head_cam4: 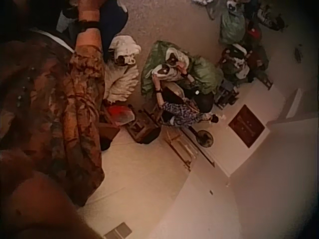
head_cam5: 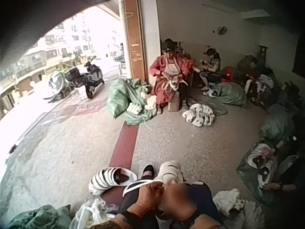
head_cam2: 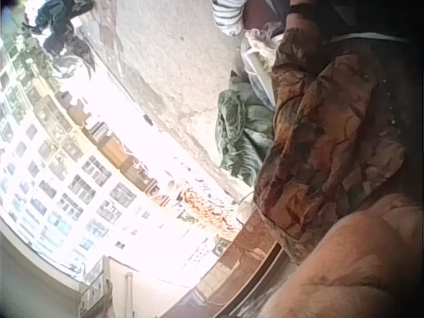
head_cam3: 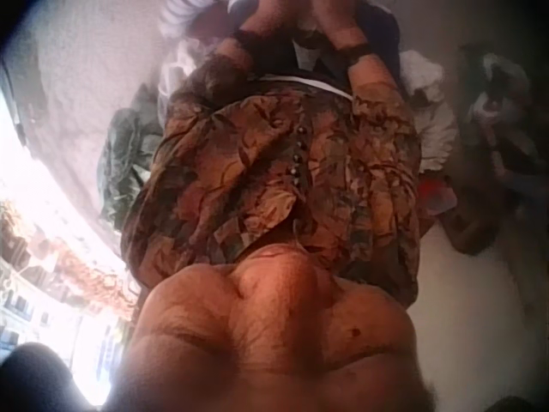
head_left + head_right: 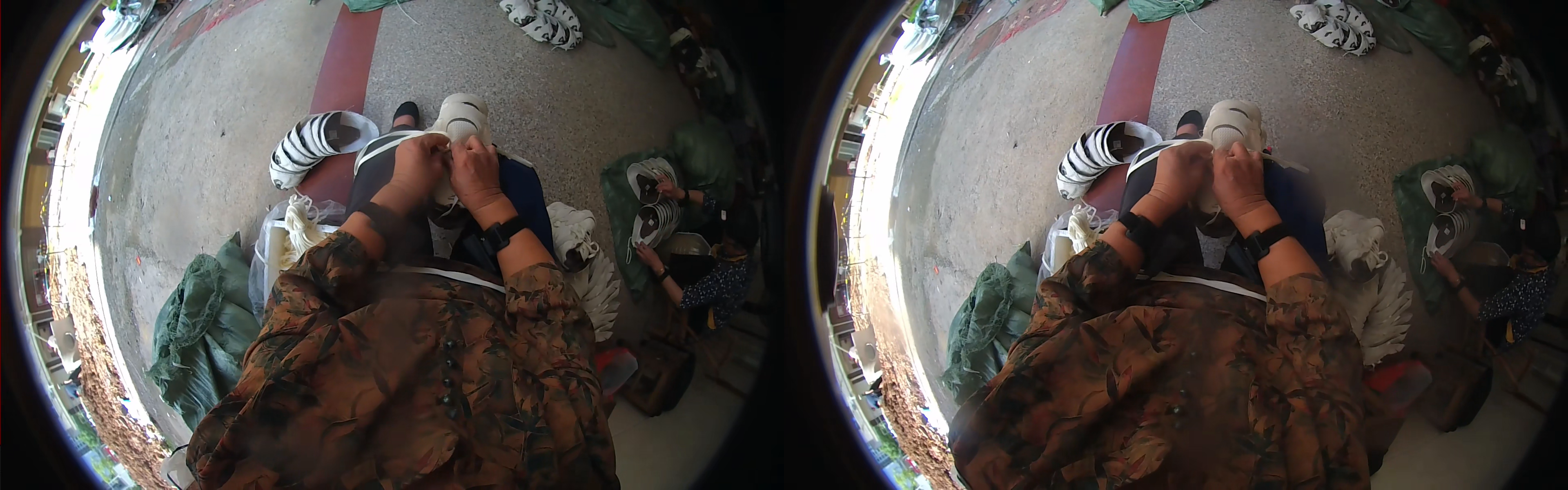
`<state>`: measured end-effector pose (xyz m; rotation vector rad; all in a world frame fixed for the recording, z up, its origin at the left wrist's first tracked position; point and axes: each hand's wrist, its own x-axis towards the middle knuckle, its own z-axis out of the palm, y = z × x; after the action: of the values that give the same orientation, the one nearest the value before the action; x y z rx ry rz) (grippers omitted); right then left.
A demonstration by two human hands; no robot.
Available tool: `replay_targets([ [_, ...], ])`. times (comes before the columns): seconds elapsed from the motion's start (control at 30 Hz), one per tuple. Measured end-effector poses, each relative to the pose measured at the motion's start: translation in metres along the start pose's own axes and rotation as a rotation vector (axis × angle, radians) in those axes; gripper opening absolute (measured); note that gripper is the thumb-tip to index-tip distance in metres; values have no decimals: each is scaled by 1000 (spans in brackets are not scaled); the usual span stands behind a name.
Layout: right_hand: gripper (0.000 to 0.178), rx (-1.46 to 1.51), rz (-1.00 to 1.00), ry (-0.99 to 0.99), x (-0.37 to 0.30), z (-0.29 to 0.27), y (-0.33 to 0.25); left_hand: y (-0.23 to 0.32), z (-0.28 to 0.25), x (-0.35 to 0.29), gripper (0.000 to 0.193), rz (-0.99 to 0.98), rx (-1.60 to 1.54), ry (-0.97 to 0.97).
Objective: The person threads a white shoelace through the eyelets of a white sneaker held on their lap. They pull the lace tight and adjust the loops repeatedly to secure the lacing pattern.
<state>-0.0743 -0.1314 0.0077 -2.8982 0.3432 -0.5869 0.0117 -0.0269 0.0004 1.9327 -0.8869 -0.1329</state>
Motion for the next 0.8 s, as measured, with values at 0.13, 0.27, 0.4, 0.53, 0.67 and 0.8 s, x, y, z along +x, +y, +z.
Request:
replay_targets([
  [0.13, 11, -110, -52, -19, 5, 3, -9, -4, -1, 4, 21, -44, 17, -18],
  [0.27, 11, -140, -107, -57, 7, -15, -18, -3, -5, 6, 41, -113, 38, -52],
  [0.4, 13, 712, -200, -602, -9, -69, -9, -10, -8, 3, 51, -185, -190, -58],
  [0.53, 22, 1522, 13, -311, -25, -184, 15, 1, -11, 3, 42, -129, -111, -93],
  [0.67, 19, 1767, 174, 31, -27, -165, 21, 23, -20, -15, 37, 478, 63, -98],
  [0.8, 22, 1955, 361, 108, -25, -145, 16, 42, -36, -34, 28, 822, 395, -487],
])
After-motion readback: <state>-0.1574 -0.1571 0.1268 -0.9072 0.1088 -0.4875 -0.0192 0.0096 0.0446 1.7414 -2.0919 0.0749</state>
